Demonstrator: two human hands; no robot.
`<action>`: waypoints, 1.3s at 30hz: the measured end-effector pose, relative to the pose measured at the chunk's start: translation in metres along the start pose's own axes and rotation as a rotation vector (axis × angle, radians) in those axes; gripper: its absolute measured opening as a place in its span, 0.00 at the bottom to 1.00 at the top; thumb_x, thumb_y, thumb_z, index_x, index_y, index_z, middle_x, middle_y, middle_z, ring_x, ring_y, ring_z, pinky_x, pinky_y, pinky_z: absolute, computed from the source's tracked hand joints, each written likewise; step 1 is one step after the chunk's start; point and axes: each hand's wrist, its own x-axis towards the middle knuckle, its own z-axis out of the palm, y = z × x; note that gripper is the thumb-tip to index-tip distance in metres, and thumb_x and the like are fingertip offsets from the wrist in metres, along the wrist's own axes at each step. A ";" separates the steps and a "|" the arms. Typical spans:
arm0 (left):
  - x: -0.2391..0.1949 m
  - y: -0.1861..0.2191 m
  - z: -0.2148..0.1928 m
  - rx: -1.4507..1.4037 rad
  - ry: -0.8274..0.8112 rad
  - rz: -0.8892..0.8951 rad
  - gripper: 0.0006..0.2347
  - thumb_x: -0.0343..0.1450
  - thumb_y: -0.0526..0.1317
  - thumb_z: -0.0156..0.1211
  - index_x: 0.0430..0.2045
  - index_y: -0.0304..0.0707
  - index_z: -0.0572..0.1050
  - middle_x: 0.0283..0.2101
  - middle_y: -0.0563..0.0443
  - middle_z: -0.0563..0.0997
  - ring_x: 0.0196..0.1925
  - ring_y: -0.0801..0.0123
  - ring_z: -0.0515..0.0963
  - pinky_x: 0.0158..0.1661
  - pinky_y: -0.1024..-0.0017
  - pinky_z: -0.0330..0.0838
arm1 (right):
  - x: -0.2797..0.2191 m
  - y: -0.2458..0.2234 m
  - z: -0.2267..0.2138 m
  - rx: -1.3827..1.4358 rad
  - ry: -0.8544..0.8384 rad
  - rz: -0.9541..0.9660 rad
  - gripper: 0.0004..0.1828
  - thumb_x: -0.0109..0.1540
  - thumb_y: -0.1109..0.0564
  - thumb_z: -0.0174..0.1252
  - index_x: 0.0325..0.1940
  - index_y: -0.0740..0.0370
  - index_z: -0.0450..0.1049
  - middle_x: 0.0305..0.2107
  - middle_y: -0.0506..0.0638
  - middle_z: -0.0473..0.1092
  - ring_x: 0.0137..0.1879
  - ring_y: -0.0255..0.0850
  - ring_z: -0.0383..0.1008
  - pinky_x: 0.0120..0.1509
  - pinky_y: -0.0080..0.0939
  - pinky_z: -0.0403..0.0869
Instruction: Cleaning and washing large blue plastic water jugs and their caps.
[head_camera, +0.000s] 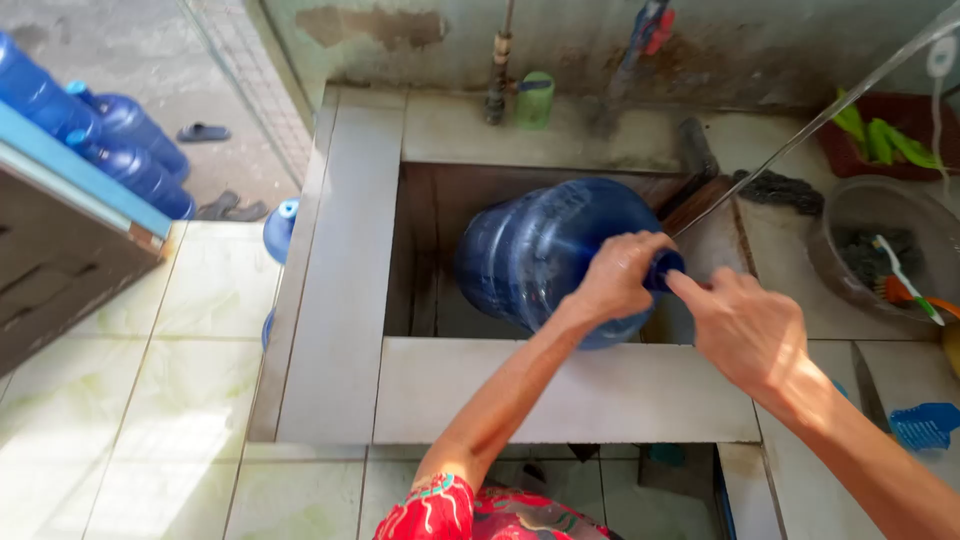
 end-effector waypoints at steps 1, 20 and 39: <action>-0.002 -0.014 -0.006 -0.032 0.023 -0.012 0.22 0.54 0.27 0.64 0.42 0.42 0.75 0.41 0.44 0.80 0.48 0.47 0.79 0.49 0.57 0.72 | 0.011 -0.007 0.004 -0.034 0.042 -0.087 0.16 0.60 0.57 0.56 0.51 0.42 0.75 0.29 0.50 0.72 0.37 0.48 0.78 0.33 0.48 0.75; -0.098 -0.217 -0.103 0.045 -0.072 -0.449 0.22 0.62 0.38 0.69 0.51 0.44 0.74 0.51 0.47 0.82 0.62 0.51 0.76 0.69 0.44 0.42 | 0.183 -0.203 0.155 0.015 -0.284 -0.316 0.12 0.60 0.56 0.59 0.47 0.54 0.81 0.41 0.53 0.78 0.47 0.51 0.79 0.36 0.54 0.78; -0.127 -0.309 -0.080 0.001 -0.049 -0.343 0.29 0.63 0.36 0.76 0.59 0.43 0.71 0.57 0.47 0.80 0.68 0.56 0.73 0.77 0.49 0.46 | 0.212 -0.219 0.175 0.152 -0.258 -0.480 0.07 0.57 0.57 0.66 0.38 0.58 0.84 0.36 0.58 0.81 0.44 0.51 0.83 0.44 0.51 0.80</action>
